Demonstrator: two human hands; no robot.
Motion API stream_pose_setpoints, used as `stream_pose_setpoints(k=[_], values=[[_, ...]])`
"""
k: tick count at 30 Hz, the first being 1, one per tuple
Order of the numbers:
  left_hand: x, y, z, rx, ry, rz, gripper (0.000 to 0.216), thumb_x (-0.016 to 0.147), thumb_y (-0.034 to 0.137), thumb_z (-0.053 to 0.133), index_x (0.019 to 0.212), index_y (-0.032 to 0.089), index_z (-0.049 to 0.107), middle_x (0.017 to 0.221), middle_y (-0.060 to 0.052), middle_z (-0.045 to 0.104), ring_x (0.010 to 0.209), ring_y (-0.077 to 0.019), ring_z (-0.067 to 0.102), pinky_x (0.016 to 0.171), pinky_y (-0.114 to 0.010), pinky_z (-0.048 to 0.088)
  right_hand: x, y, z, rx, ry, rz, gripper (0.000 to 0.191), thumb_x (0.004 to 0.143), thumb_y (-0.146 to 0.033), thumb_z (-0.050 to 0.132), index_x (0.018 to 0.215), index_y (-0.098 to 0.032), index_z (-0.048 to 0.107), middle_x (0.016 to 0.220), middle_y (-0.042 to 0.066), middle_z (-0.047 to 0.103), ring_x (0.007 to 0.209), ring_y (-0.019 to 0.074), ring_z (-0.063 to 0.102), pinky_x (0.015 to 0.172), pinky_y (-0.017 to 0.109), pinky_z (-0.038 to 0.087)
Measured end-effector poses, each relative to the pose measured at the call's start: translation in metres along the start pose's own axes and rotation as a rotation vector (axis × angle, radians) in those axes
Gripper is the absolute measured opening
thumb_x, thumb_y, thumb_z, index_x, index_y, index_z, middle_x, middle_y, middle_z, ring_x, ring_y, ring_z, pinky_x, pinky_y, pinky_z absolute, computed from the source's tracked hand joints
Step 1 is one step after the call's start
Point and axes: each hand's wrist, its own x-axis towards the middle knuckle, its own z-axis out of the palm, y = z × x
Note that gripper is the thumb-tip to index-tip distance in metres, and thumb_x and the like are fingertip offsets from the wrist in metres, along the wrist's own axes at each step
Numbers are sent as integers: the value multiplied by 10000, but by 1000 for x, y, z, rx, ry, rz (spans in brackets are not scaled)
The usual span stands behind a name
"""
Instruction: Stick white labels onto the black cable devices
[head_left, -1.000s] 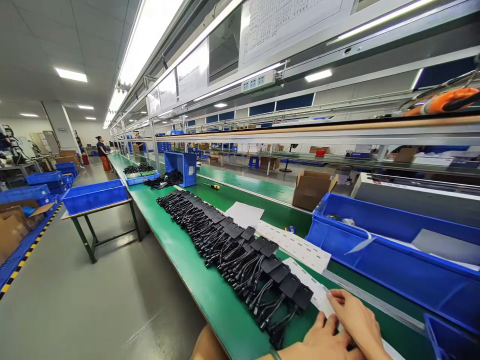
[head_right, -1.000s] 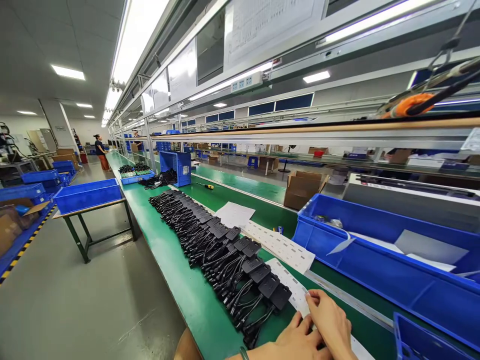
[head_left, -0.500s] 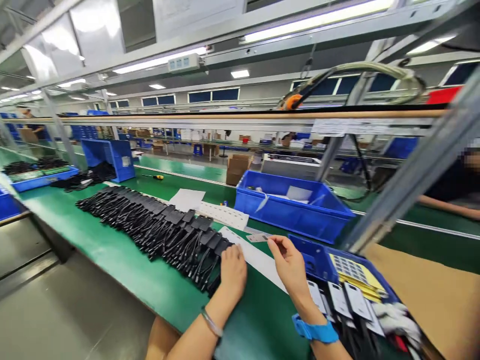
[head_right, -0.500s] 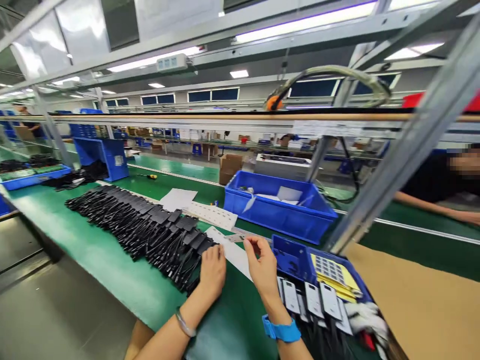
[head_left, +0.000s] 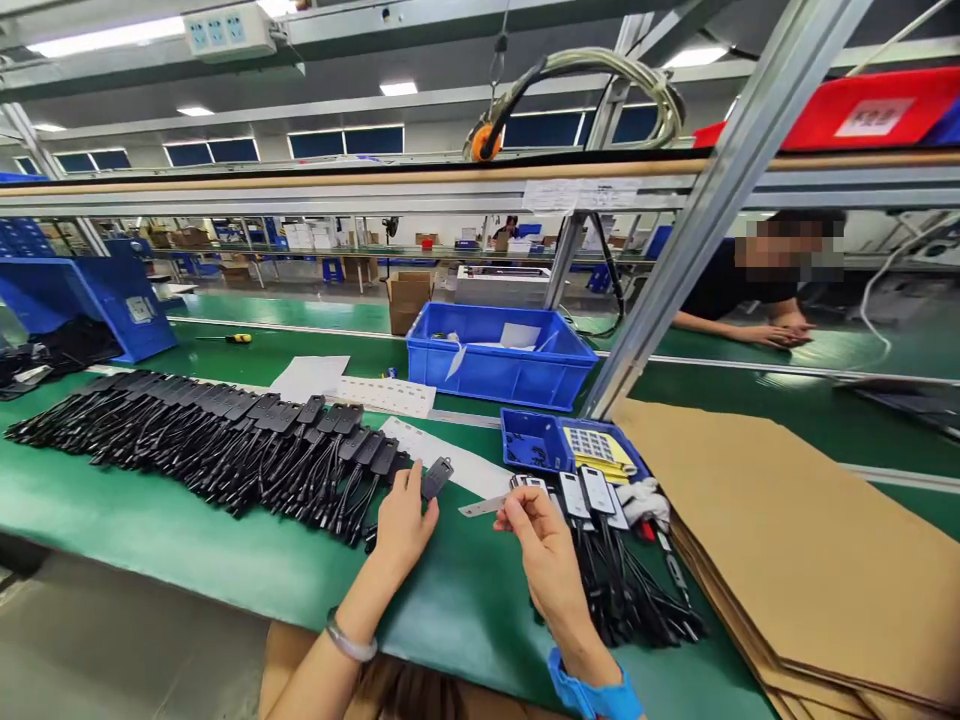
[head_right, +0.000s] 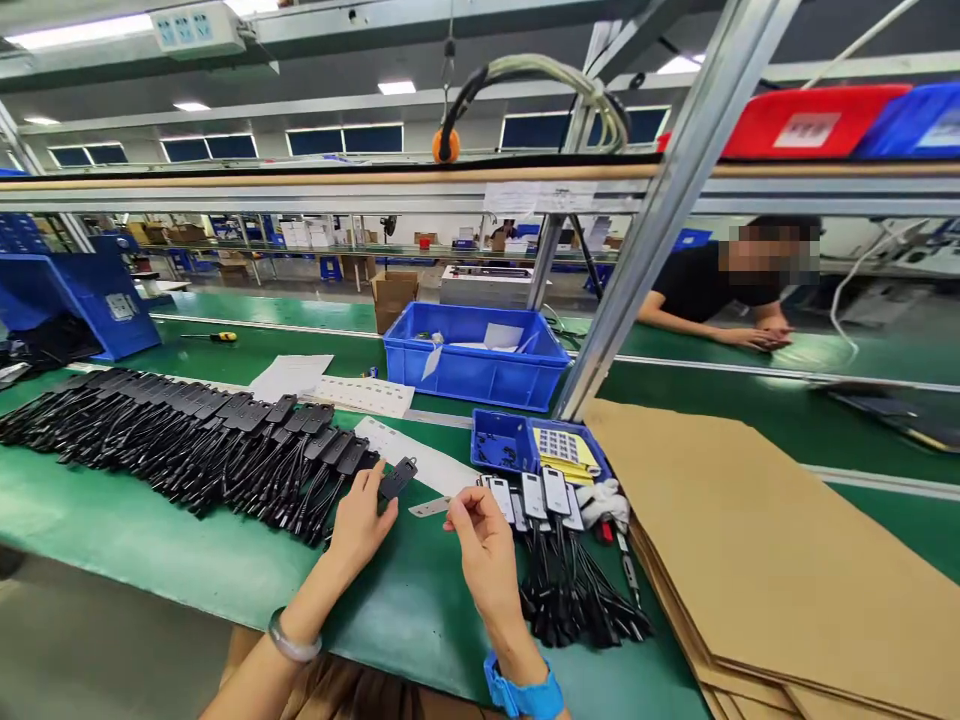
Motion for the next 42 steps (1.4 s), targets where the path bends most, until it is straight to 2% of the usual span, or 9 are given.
stream_pose_setpoints(k=[2, 4, 7, 11, 14, 18, 23, 30, 42], values=[[-11, 9, -6, -208, -5, -19, 520, 840, 192, 517, 1347, 148, 409, 1057, -75, 523, 720, -128, 589, 639, -258, 520, -4, -3, -5, -1, 7, -2, 291, 870, -493, 605, 815, -210, 560, 721, -14, 543, 642, 142, 543, 634, 263, 468], [-24, 20, -13, -560, -41, -86, 464, 817, 247, 552, 1270, 174, 484, 978, -42, 508, 671, -114, 569, 582, -242, 512, -7, -7, -9, -5, 0, -9, 281, 882, -484, 591, 835, -209, 559, 726, -14, 550, 619, 136, 544, 615, 261, 465], [-40, 35, -24, -1104, -201, -260, 446, 772, 366, 645, 1148, 156, 526, 914, -29, 530, 620, -107, 545, 518, -234, 490, -13, -13, -15, -14, -28, -15, 275, 895, -476, 573, 851, -205, 559, 742, -8, 558, 583, 128, 543, 581, 260, 457], [-55, 49, -37, -1444, -392, -448, 462, 797, 470, 659, 1069, 127, 511, 860, -56, 632, 574, -83, 539, 543, -218, 490, -18, -21, -20, -29, -56, -8, 250, 912, -447, 553, 845, -207, 558, 719, -15, 551, 572, 125, 544, 566, 251, 453], [-63, 52, -43, -1530, -451, -519, 503, 775, 456, 702, 1098, 128, 498, 882, -72, 670, 606, -94, 587, 601, -232, 518, -18, -25, -21, -38, -75, -1, 250, 897, -436, 568, 799, -208, 549, 650, -32, 518, 549, 123, 533, 543, 240, 444], [-71, 53, -48, -1584, -522, -576, 609, 737, 385, 750, 1210, 142, 453, 852, -51, 680, 733, -171, 677, 735, -311, 556, -18, -28, -17, -41, -128, 70, 253, 847, -428, 633, 775, -197, 560, 664, -29, 511, 520, 105, 490, 475, 216, 422], [-78, 55, -54, -1637, -597, -601, 707, 731, 307, 751, 1319, 150, 392, 963, -95, 693, 882, -244, 695, 834, -368, 538, -20, -27, -11, -89, -180, 132, 240, 831, -402, 655, 763, -181, 591, 649, -16, 544, 533, 106, 473, 466, 208, 405], [-81, 60, -58, -1671, -638, -616, 734, 726, 312, 767, 1343, 146, 404, 1090, -150, 671, 944, -290, 686, 863, -398, 523, -24, -24, -7, -129, -196, 171, 243, 829, -412, 647, 767, -179, 611, 644, 0, 584, 556, 127, 527, 468, 216, 460], [-84, 61, -54, -1639, -611, -584, 651, 787, 362, 725, 1335, 153, 442, 1008, -124, 692, 918, -285, 693, 846, -410, 539, -27, -25, -4, -157, -179, 189, 238, 808, -410, 650, 769, -177, 624, 606, -9, 555, 532, 127, 522, 451, 218, 471]])
